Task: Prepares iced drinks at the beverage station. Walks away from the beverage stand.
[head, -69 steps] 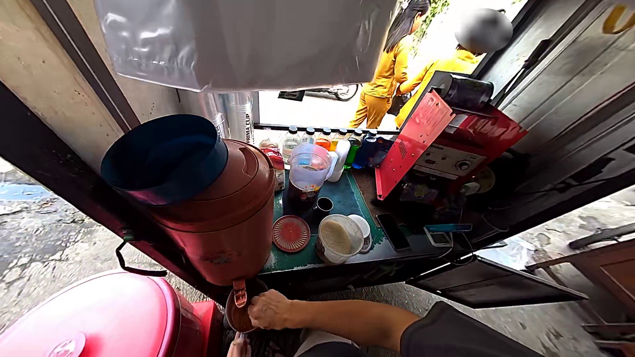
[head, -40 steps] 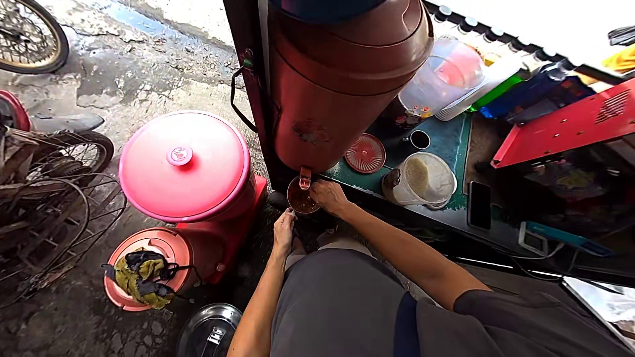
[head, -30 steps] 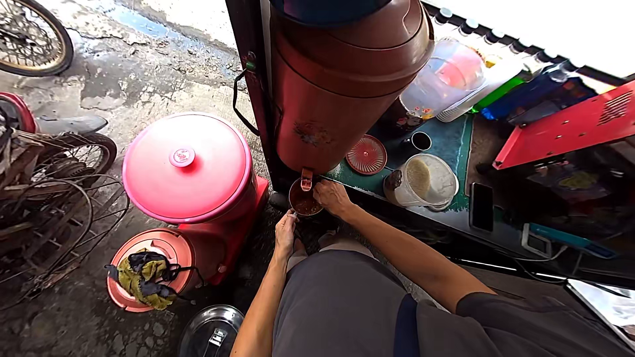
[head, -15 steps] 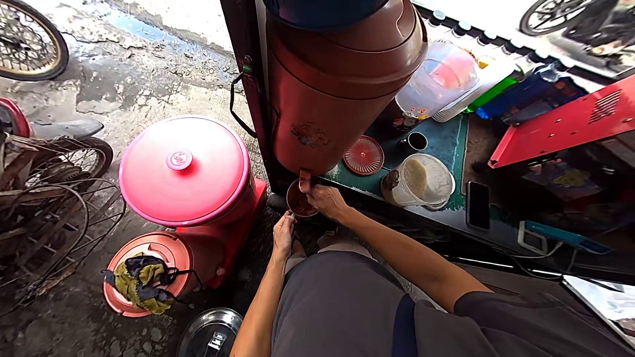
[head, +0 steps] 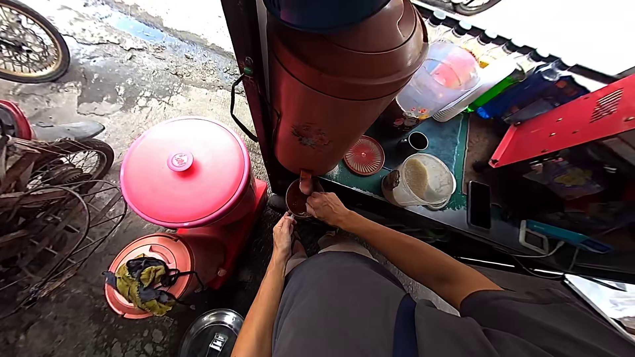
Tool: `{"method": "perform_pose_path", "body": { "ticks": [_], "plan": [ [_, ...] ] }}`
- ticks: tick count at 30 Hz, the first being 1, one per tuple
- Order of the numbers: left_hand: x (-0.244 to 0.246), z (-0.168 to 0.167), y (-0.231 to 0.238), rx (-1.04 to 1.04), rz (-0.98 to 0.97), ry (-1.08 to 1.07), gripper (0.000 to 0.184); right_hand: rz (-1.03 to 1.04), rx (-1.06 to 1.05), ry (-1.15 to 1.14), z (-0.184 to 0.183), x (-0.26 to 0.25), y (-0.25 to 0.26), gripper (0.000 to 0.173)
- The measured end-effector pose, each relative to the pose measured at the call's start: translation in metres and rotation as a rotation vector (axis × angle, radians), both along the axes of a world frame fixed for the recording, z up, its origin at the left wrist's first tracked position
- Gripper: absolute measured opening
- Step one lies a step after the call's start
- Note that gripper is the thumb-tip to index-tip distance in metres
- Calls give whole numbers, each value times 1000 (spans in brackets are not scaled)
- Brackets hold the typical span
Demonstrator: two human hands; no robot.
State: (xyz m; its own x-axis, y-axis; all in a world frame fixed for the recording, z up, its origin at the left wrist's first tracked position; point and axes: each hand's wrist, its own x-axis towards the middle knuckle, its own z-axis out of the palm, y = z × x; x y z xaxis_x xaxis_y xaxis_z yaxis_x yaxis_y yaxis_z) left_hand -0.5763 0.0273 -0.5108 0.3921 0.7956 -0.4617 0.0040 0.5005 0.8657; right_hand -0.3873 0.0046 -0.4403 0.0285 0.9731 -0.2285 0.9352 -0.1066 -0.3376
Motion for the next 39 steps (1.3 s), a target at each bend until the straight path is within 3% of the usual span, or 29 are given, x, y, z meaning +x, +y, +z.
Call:
{"method": "perform_pose_path", "body": {
  "ticks": [4,9,13,18,23,27,31,36,39],
  "plan": [
    [0,-3,-1,8,-3,3,32,-217,77,-1,-8,8,8,31],
    [0,2,0,6,-15,2,32,11,-31,37,2,0,0,37],
    [1,0,-2,0,-3,7,31,-232,75,7,-8,9,8,30],
    [1,0,-2,-2,-6,6,31,-7,-28,35,0,1,-3,34],
    [1,0,-3,-7,2,14,31,-210,81,-20,-13,9,4,30],
    [1,1,-3,-5,4,-3,31,-1,26,25,-4,0,-6,35],
    [2,1,-3,-3,3,7,32,-201,102,-8,-10,9,2,31],
    [0,1,-4,-9,-2,11,32,61,-58,32,9,-1,-3,36],
    [3,2,-5,-7,-5,13,34,-85,60,73,-2,4,4,37]
  ]
}}
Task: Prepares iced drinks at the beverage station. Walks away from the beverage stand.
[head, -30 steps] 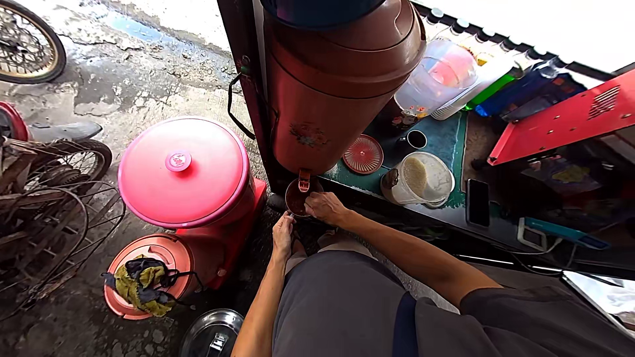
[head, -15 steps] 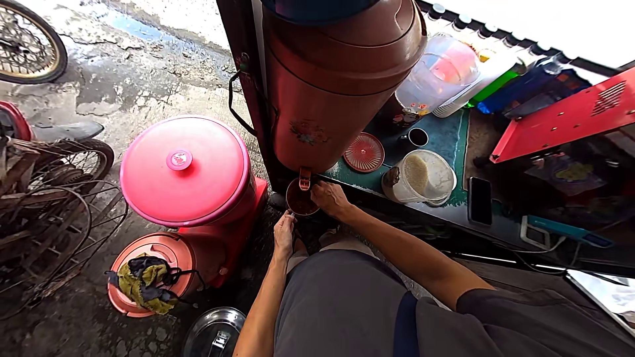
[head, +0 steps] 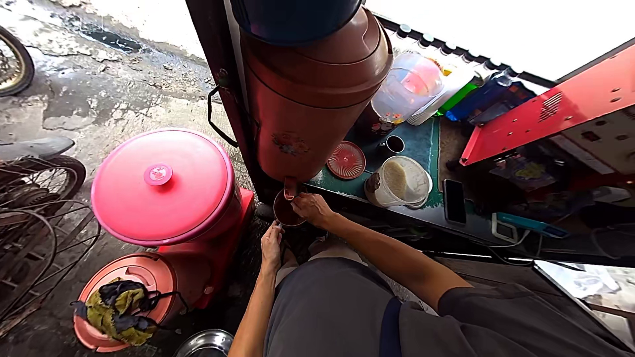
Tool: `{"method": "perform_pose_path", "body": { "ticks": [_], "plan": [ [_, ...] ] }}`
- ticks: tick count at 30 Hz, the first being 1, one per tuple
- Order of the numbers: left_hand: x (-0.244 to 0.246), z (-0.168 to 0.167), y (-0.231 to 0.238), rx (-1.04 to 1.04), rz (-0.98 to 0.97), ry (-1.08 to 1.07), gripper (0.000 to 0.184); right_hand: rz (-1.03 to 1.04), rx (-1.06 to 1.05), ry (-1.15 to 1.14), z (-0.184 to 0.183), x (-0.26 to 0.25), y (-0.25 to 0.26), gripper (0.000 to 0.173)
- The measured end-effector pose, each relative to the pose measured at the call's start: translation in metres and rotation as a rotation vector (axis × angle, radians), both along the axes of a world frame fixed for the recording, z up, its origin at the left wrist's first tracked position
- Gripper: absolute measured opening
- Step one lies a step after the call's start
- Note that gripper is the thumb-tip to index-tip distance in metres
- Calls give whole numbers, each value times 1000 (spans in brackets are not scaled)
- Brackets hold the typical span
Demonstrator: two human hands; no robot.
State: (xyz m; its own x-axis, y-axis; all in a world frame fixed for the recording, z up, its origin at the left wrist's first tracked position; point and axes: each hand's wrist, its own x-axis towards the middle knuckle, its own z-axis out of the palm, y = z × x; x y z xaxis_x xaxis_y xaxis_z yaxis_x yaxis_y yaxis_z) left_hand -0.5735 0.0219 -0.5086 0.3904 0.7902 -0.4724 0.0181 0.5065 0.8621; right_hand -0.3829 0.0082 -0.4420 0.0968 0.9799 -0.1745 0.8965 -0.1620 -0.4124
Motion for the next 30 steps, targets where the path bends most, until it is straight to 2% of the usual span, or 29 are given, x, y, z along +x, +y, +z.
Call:
{"method": "perform_pose_path", "body": {
  "ticks": [2,7,9,13,16,18,20,23,25,27,28,30],
  "plan": [
    [0,0,0,-3,10,2,34,-57,4,-55,-3,0,3,34],
    [1,4,3,-11,7,-11,33,102,-234,0,20,-13,0,36],
    [0,3,2,-9,5,-2,32,86,-210,18,12,-10,3,32],
    [-2,1,2,3,20,6,33,-69,2,-47,-1,-1,5,26],
    [-2,-1,2,2,26,-12,33,-3,-107,-83,11,-6,-3,28],
    [-2,-2,3,7,22,-21,32,73,-187,-2,17,-8,-3,32],
    [-2,-1,4,4,17,-18,33,-6,-86,66,12,-7,0,32],
    [-3,-1,3,-8,29,-7,33,-154,20,-52,2,-4,3,27],
    [-3,-2,3,-8,31,-7,33,-74,-87,-131,5,-8,-1,27],
    [-2,-3,3,-3,17,-15,32,48,-194,-81,15,-12,-4,32],
    [-2,-3,3,3,6,-18,32,55,-190,-46,16,-12,-4,33],
    [-2,-2,3,6,3,-12,33,-60,-85,-26,10,-8,-2,33]
  ]
}}
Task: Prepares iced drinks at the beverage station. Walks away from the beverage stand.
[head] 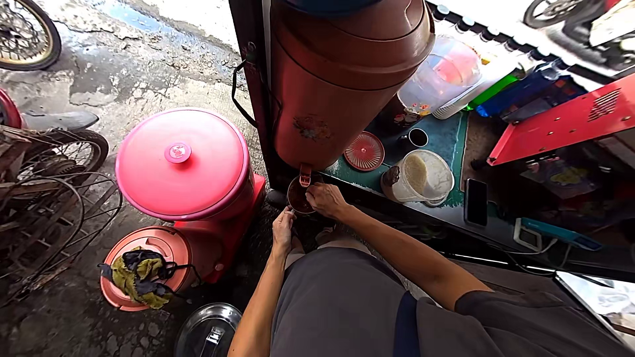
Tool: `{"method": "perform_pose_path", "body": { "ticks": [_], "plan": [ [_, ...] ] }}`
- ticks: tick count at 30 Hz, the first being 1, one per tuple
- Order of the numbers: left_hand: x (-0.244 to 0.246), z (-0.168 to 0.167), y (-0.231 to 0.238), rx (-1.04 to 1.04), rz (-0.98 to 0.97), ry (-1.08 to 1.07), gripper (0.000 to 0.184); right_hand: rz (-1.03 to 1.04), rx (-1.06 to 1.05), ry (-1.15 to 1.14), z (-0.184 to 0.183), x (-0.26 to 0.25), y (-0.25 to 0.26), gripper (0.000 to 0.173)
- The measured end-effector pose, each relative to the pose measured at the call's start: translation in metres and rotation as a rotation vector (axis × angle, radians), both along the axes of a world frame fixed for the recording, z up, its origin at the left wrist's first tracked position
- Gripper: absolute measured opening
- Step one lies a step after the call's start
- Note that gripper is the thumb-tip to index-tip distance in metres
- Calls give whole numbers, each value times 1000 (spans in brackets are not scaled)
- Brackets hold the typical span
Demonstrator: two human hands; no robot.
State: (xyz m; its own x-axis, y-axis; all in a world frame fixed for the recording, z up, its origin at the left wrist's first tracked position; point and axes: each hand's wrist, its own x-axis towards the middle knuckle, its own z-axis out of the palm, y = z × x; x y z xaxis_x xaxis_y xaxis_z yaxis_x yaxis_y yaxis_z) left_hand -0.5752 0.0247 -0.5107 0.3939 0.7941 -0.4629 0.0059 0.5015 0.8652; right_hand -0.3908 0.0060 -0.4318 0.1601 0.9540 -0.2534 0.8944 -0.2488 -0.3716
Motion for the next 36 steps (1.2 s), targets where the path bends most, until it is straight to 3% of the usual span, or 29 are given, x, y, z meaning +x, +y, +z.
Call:
{"method": "perform_pose_path", "body": {
  "ticks": [2,7,12,16,21,25,28,30,34,36],
  "plan": [
    [0,0,0,-3,5,5,33,-88,69,-77,-6,3,2,30],
    [0,-1,1,-5,0,-13,33,136,-105,-29,2,-5,-1,35],
    [1,0,2,-8,17,-2,33,-101,37,-104,-10,3,6,31],
    [1,-2,3,2,13,-18,32,153,-151,-36,5,-5,2,37],
    [0,-2,2,-9,27,-5,32,-98,-2,-92,-6,3,9,33],
    [0,-1,5,-10,22,-13,31,140,-157,-36,6,-4,3,37],
    [1,0,4,-9,15,-2,32,-15,-28,19,-2,1,6,37],
    [1,1,4,-14,26,3,33,-108,71,-73,-10,5,8,32],
    [1,0,6,-21,26,-15,32,131,-131,-62,4,-3,3,37],
    [2,0,5,-15,17,-12,33,92,-97,3,3,-3,4,38]
  ]
}}
